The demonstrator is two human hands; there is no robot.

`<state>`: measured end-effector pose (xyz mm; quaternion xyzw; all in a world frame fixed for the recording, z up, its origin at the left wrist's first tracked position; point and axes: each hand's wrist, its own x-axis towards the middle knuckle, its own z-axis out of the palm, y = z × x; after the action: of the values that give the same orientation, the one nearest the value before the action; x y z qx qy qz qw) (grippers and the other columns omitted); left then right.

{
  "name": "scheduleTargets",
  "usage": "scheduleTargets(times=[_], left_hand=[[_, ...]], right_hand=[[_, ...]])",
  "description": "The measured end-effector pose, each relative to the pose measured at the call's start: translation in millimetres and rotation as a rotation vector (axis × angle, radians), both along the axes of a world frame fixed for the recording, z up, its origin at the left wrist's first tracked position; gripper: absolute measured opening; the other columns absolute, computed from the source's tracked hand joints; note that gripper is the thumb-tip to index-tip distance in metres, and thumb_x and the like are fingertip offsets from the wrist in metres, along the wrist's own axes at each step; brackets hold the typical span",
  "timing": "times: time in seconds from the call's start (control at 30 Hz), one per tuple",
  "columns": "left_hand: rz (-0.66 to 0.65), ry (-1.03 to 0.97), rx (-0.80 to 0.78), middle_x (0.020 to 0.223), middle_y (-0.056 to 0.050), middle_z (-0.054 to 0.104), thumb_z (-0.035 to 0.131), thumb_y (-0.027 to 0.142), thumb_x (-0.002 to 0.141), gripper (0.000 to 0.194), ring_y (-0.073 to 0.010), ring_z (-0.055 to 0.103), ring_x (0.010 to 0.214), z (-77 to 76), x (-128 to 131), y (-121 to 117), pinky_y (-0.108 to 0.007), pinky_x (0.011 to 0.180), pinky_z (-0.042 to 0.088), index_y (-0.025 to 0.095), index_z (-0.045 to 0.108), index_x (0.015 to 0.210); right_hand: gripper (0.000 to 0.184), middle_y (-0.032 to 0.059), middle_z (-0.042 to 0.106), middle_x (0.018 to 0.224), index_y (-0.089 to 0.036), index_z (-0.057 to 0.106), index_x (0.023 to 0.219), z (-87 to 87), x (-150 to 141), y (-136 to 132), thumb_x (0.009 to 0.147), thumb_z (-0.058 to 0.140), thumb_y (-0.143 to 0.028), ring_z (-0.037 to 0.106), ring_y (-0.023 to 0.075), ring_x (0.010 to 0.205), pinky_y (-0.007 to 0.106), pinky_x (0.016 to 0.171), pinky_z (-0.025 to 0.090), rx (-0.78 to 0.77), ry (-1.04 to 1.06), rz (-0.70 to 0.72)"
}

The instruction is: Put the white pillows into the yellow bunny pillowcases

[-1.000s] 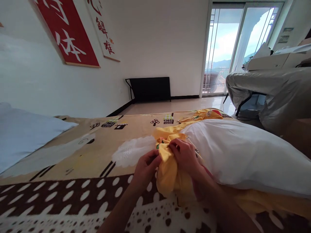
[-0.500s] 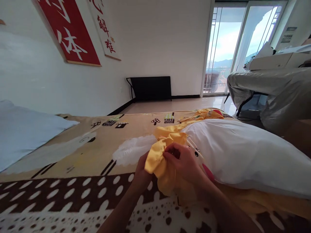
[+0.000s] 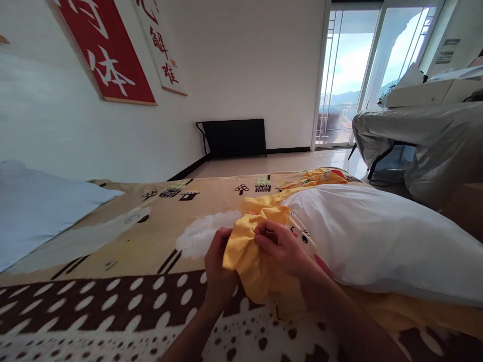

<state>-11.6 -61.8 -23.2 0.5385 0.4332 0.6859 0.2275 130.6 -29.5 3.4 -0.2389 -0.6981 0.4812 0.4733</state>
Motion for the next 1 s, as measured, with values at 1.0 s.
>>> scheduleTargets(times=[1.0], left_hand=[[-0.085, -0.216, -0.36, 0.078, -0.006, 0.07, 0.074, 0.03, 0.058, 0.045, -0.0155, 0.059, 0.059, 35.2, -0.6, -21.7, -0.02, 0.048, 0.044, 0.013, 0.068, 0.099]], right_hand=[[0.009, -0.001, 0.061, 0.071, -0.017, 0.057, 0.077, -2.9, 2.4, 5.0, 0.082, 0.049, -0.019, 0.051, 0.0101, 0.062, 0.021, 0.059, 0.037, 0.255, -0.252, -0.259]])
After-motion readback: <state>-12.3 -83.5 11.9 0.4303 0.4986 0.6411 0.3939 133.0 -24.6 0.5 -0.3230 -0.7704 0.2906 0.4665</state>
